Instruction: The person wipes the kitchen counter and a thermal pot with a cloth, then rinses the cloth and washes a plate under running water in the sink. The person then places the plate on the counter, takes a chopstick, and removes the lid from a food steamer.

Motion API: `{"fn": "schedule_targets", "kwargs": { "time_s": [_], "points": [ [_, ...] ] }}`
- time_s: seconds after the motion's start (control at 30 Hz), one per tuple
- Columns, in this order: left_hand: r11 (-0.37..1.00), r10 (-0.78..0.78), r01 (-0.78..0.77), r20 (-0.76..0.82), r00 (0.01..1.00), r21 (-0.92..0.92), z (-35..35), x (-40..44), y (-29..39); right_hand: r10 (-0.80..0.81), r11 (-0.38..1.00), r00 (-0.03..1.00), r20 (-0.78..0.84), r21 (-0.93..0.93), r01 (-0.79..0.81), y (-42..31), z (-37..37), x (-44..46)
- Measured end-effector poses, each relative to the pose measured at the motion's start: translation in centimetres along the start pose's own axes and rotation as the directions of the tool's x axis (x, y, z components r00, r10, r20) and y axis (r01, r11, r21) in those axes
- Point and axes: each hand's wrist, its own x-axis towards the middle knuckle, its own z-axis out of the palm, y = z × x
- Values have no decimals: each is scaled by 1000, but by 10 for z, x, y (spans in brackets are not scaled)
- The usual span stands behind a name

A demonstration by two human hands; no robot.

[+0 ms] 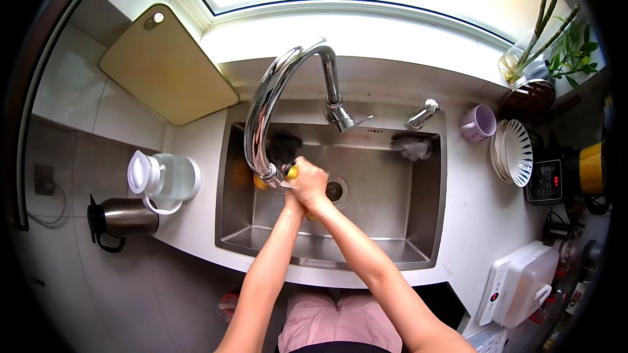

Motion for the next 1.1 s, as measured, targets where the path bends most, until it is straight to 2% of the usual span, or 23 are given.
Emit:
{"fn": "schedule_targets", "kwargs": {
  "time_s": [0.03, 0.1, 0.13, 0.17, 0.27, 0.3, 0.37, 0.4, 0.43, 0.5, 0.53, 0.57, 0.63, 0.7, 0.73, 0.77, 0.83, 0.87, 0.9, 0.93, 0.97, 1.03, 1.1],
  "points": [
    [1000, -13, 15, -104, 995, 15, 27, -12, 3, 107, 994, 994, 0, 7, -107, -1, -5, 5],
    [974, -98, 120, 123, 988, -192, -3, -2, 0, 191, 982, 982, 5, -8, -191, -9, -9, -6],
    [973, -98, 121, 125, 987, -195, -17, 7, -3, 143, 988, 988, -51, 58, -140, -16, -9, -19],
    [965, -75, 132, 247, 966, -226, -27, 13, -5, 133, 988, 984, 116, -91, -123, -22, -13, -29],
    [933, 37, 178, 575, 818, -312, -44, 23, -11, 147, 989, 985, 89, -42, -144, -5, -3, -24],
    [998, -63, 68, -272, 960, 9, 2, -11, 3, 179, 984, 980, 82, -33, -177, 5, -2, -14],
    [987, -88, 119, -254, 963, 106, 42, -31, 14, 292, 952, 950, 109, 62, -300, 7, -15, 0],
    [984, -101, 136, -264, 959, 118, 36, -31, 15, 242, 959, 963, 118, 121, -255, 7, -21, -4],
    [964, 23, 22, -162, 987, 266, 25, -28, 17, 190, 962, 974, 122, 175, -210, 9, -27, -9],
    [987, -40, 56, -105, 994, 151, 15, -25, 34, 200, 946, 906, 373, 168, -278, 22, -33, -14],
    [990, 36, -45, 68, 997, 132, 9, -24, 46, 141, 955, 925, 353, 198, -221, 23, -34, -13],
    [999, 47, -47, 51, 998, -2, 5, -27, 48, 138, 955, 926, 351, 199, -218, 22, -34, -11],
    [995, 99, -97, 90, 991, -28, 17, -49, 45, 111, 953, 974, 198, 255, -161, 15, -31, -11],
    [859, 105, -136, 90, 990, 493, -49, -28, 17, 91, 927, 981, 170, 346, -146, 11, -22, -15],
    [840, 110, -67, -47, 993, 539, -18, -41, 11, 121, 867, 968, 219, 451, -210, 6, -20, -18],
    [883, 99, -22, -141, 985, 469, -35, -30, -3, 144, 792, 952, 271, 546, -275, 0, -22, -20],
    [872, -104, 157, -137, 985, 464, -63, -14, -16, 138, 767, 958, 252, 585, -264, -5, -26, -20],
    [873, -105, 157, -136, 985, 461, -69, -9, -21, 175, 628, 934, 311, 695, -349, -5, -27, -18],
    [943, -218, 212, -9, 976, 256, -74, -7, -25, 200, 465, 905, 376, 776, -426, -5, -28, -17],
    [956, -294, 290, 139, 946, 47, -77, -6, -28, 182, 432, 897, 404, 786, -442, -4, -32, -13],
    [956, -293, 290, 139, 946, 43, -63, -10, -26, 192, 394, 890, 414, 798, -456, -12, -43, -9],
    [893, -445, 445, 13, 895, -73, -12, -31, -9, 186, 243, 892, 412, 860, -448, -6, -41, -3],
    [925, -359, 368, 92, 929, -97, -5, -37, -4, 208, 240, 885, 416, 856, -458, 13, -37, 8]
  ]
}}
